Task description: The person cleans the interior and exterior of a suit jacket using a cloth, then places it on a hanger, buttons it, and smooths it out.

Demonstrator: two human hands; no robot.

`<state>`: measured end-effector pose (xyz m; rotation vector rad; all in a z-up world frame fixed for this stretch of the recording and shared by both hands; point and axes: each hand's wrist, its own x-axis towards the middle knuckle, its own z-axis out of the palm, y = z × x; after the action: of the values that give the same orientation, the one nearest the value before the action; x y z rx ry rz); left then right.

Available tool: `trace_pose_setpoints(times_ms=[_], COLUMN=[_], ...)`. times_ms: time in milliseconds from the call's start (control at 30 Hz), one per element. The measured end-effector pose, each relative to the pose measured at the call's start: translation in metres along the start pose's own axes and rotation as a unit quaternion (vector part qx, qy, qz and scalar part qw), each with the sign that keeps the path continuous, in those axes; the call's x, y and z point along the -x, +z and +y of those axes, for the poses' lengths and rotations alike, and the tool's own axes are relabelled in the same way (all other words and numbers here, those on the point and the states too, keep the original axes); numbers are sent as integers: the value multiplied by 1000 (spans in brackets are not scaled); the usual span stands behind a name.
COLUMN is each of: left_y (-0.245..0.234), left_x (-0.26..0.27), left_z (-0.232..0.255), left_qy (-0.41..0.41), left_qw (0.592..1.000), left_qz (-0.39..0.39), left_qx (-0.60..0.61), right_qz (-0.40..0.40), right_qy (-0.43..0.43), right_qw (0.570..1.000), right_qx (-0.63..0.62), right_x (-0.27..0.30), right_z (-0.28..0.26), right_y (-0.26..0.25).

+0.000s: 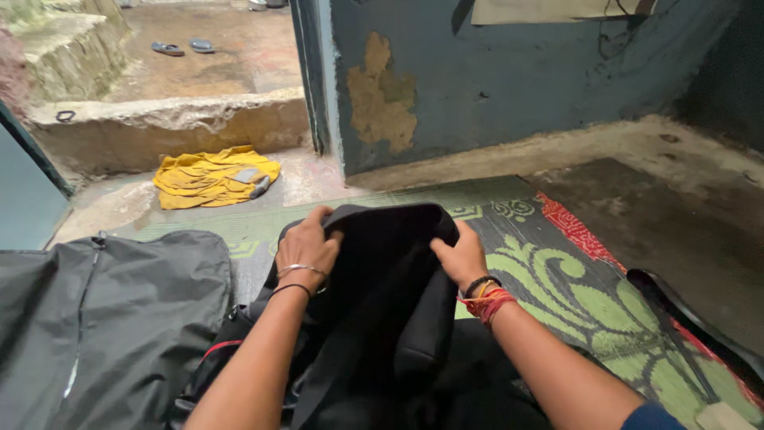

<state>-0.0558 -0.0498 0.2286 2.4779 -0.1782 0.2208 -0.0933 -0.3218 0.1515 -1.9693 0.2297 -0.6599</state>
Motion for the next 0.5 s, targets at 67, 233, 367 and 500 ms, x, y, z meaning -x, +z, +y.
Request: trace_pose_setpoints(times_ms=[67, 233, 367, 500], left_y=[-11, -14, -2, 21], left_x=[2, 7, 6, -5], left_z=[16, 41, 52, 61], left_qy=[29, 52, 32, 124], left_qw=[999, 996, 996, 977], left_qz=[-10, -39, -51, -167], left_qx=[-14, -62, -72, -50], right_qz=[12, 170, -39, -168], right_qy=[25, 43, 239, 386], right_qw=[991, 964, 966, 878], right_qx=[134, 202, -89, -229], right_x=[3, 30, 32, 19], right_z=[4, -29, -76, -94], right_y=[0, 1, 8, 13])
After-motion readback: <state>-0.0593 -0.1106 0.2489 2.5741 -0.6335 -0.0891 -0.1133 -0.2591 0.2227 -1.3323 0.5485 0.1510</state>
